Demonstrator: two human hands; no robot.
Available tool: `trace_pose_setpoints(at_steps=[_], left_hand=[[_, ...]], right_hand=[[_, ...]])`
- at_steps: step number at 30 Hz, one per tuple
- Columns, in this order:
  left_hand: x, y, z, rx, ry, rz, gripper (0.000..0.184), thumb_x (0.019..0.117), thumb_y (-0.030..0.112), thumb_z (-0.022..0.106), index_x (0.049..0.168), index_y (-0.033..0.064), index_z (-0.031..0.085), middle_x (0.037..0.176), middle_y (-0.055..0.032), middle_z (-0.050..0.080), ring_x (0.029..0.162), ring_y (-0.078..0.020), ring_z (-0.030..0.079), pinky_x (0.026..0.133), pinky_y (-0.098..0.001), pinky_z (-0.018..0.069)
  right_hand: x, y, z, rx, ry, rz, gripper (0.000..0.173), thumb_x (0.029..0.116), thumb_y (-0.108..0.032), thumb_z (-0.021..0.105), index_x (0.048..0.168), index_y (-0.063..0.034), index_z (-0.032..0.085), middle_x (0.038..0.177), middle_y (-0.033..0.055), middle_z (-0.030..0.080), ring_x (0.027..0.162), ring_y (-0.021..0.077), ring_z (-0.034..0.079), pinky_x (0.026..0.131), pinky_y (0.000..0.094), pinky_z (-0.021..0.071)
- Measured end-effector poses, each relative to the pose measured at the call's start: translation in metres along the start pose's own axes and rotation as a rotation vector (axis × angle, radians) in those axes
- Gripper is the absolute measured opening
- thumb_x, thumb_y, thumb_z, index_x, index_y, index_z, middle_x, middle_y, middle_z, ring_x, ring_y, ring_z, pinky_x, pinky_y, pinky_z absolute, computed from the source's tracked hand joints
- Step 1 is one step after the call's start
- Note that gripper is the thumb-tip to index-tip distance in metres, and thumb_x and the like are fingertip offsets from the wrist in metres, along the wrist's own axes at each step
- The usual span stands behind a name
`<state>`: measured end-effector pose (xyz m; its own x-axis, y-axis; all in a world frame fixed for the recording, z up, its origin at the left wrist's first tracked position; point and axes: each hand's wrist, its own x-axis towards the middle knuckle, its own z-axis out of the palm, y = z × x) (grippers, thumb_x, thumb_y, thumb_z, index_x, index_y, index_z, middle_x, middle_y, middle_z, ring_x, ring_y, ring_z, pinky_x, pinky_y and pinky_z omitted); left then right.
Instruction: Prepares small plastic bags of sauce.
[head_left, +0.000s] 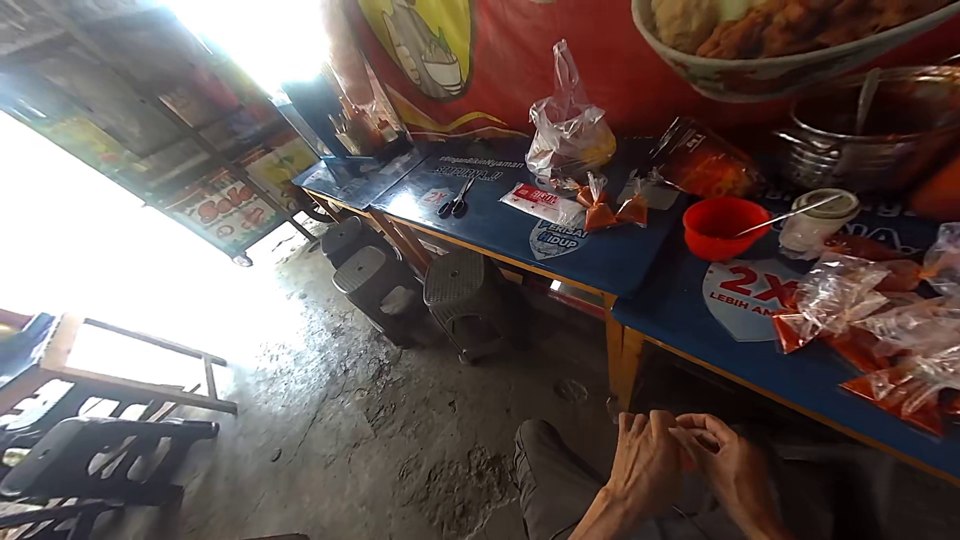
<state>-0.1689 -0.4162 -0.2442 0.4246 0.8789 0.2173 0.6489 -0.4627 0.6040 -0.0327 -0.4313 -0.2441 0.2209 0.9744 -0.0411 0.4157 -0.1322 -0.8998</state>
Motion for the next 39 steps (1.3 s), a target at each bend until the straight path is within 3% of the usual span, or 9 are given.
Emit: trace_pose_setpoints(at_steps=[6,11,16,21,25,29,31,34,39], left_hand=[[0.005,0.003,-0.01,-0.155,-0.051,-0.181,0.037,0.0915,0.007,0.065,0.125,-0.0074,0.057,0.097,-0.016,0.073,0.1,-0.0333,0.069,0.099,-0.0531,0.0469],[0.007,0.001,-0.01,-0.241,-0.101,-0.16,0.043,0.0906,0.006,0.068,0.128,-0.0088,0.052,0.099,-0.0176,0.073,0.101,-0.0347,0.069,0.101,-0.0553,0.0462],[0.009,0.013,-0.003,-0.079,-0.045,-0.165,0.039,0.0907,0.01,0.068,0.124,-0.0063,0.058,0.099,-0.016,0.073,0.099,-0.0341,0.068,0.098,-0.0532,0.0455],[0.012,0.015,-0.001,-0.041,-0.146,-0.288,0.04,0.0937,0.012,0.064,0.128,-0.0057,0.055,0.107,-0.0197,0.07,0.106,-0.0364,0.065,0.102,-0.0543,0.0424],[0.007,0.007,0.01,0.063,-0.086,-0.184,0.034,0.0904,0.01,0.067,0.12,-0.0039,0.061,0.105,-0.0185,0.069,0.102,-0.0355,0.065,0.098,-0.0523,0.044],[0.001,-0.003,0.014,0.089,-0.013,-0.061,0.031,0.0842,0.006,0.071,0.113,-0.0034,0.064,0.099,-0.0181,0.069,0.098,-0.0359,0.066,0.096,-0.0518,0.0458],[0.0,-0.006,0.014,0.067,0.003,-0.043,0.028,0.0847,0.007,0.072,0.11,-0.003,0.064,0.097,-0.0176,0.069,0.097,-0.035,0.066,0.096,-0.0512,0.0459],[0.0,-0.01,0.013,0.049,0.05,-0.02,0.018,0.0889,0.005,0.066,0.106,-0.0012,0.065,0.094,-0.0156,0.069,0.095,-0.0335,0.066,0.094,-0.0513,0.0467],[-0.007,-0.008,0.011,-0.1,0.189,-0.043,0.018,0.0882,0.01,0.067,0.104,0.0063,0.075,0.096,-0.0096,0.073,0.094,-0.0279,0.068,0.093,-0.053,0.0454]], right_hand=[[-0.01,0.01,-0.005,-0.148,-0.02,-0.27,0.041,0.0966,-0.018,0.066,0.13,0.0055,0.06,0.105,0.0194,0.075,0.094,0.0353,0.074,0.085,0.0551,0.0586],[-0.01,0.016,-0.017,-0.105,-0.127,-0.226,0.054,0.09,-0.018,0.071,0.135,0.007,0.053,0.113,0.0202,0.073,0.104,0.0355,0.072,0.093,0.0538,0.0559],[-0.012,0.012,-0.013,-0.066,-0.061,-0.153,0.045,0.0897,-0.007,0.069,0.128,0.0091,0.052,0.103,0.0209,0.074,0.094,0.0344,0.073,0.085,0.0525,0.0578],[-0.013,0.007,-0.005,-0.008,0.012,-0.034,0.041,0.0894,-0.006,0.07,0.122,0.0094,0.052,0.099,0.0213,0.07,0.085,0.0284,0.069,0.076,0.0451,0.0571],[-0.01,0.01,0.0,0.048,0.01,0.034,0.042,0.0866,-0.002,0.07,0.121,0.0093,0.049,0.096,0.0187,0.069,0.079,0.0248,0.067,0.072,0.0436,0.0566],[-0.005,0.013,-0.002,0.19,-0.107,0.108,0.042,0.0856,0.005,0.066,0.122,0.0082,0.045,0.094,0.0133,0.069,0.075,0.0122,0.067,0.068,0.0292,0.0572],[-0.001,0.014,-0.008,0.269,-0.19,0.127,0.04,0.0844,0.006,0.063,0.12,0.0055,0.045,0.09,0.0083,0.069,0.073,0.0061,0.067,0.067,0.0229,0.056],[0.005,0.015,-0.016,0.358,-0.261,0.159,0.036,0.0837,0.009,0.065,0.115,0.0012,0.048,0.088,0.0039,0.073,0.074,0.0053,0.069,0.071,0.0225,0.0576],[0.0,0.007,-0.02,0.397,-0.161,0.193,0.031,0.0857,0.006,0.071,0.109,-0.0012,0.051,0.083,0.0,0.071,0.072,0.0029,0.068,0.07,0.0204,0.0573]])
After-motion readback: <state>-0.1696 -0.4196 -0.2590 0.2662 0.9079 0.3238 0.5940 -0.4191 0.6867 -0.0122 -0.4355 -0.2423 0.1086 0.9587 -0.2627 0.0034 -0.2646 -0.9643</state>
